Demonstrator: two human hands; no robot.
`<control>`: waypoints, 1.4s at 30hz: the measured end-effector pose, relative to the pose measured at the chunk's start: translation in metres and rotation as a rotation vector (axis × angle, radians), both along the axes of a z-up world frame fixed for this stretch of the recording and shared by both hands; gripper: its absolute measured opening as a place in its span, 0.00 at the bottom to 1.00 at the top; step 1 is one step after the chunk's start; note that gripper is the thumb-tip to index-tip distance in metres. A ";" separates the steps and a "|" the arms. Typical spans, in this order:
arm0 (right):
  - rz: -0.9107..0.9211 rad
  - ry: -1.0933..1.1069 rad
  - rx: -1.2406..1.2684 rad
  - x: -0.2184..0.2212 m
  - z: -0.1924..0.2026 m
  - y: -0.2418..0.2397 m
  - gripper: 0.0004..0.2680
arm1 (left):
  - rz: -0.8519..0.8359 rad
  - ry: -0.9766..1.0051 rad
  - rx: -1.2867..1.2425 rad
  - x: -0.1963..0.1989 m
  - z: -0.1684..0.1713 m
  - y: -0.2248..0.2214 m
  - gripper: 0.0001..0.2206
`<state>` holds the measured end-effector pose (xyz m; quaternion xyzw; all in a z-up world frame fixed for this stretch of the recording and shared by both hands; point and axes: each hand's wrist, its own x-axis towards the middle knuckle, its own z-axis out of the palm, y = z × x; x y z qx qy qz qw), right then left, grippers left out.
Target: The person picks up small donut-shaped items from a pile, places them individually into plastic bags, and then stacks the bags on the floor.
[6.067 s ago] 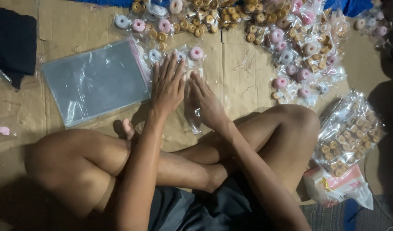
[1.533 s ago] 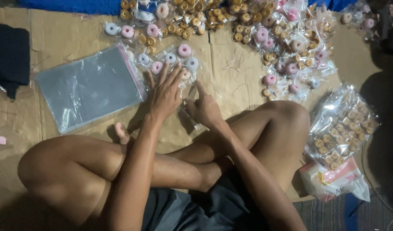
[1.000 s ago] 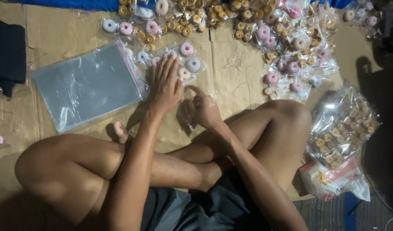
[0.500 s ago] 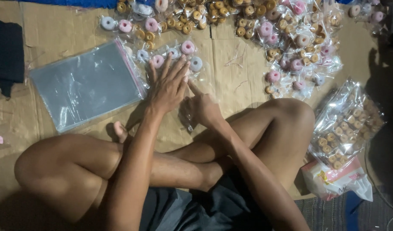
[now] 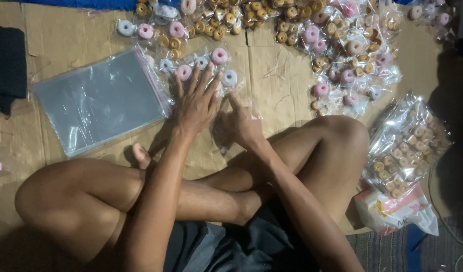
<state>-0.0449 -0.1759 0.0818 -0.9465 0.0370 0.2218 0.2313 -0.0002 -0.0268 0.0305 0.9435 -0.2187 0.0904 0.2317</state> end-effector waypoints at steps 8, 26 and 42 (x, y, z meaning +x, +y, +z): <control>0.082 -0.144 0.054 0.000 -0.027 -0.010 0.27 | 0.012 0.040 -0.019 -0.002 0.001 -0.002 0.22; 0.069 0.069 -0.068 0.009 0.038 0.014 0.32 | 0.343 0.163 -0.057 -0.018 -0.003 0.002 0.28; 0.100 -0.042 0.219 -0.013 -0.004 -0.005 0.24 | 0.239 0.167 0.013 -0.007 -0.001 0.011 0.27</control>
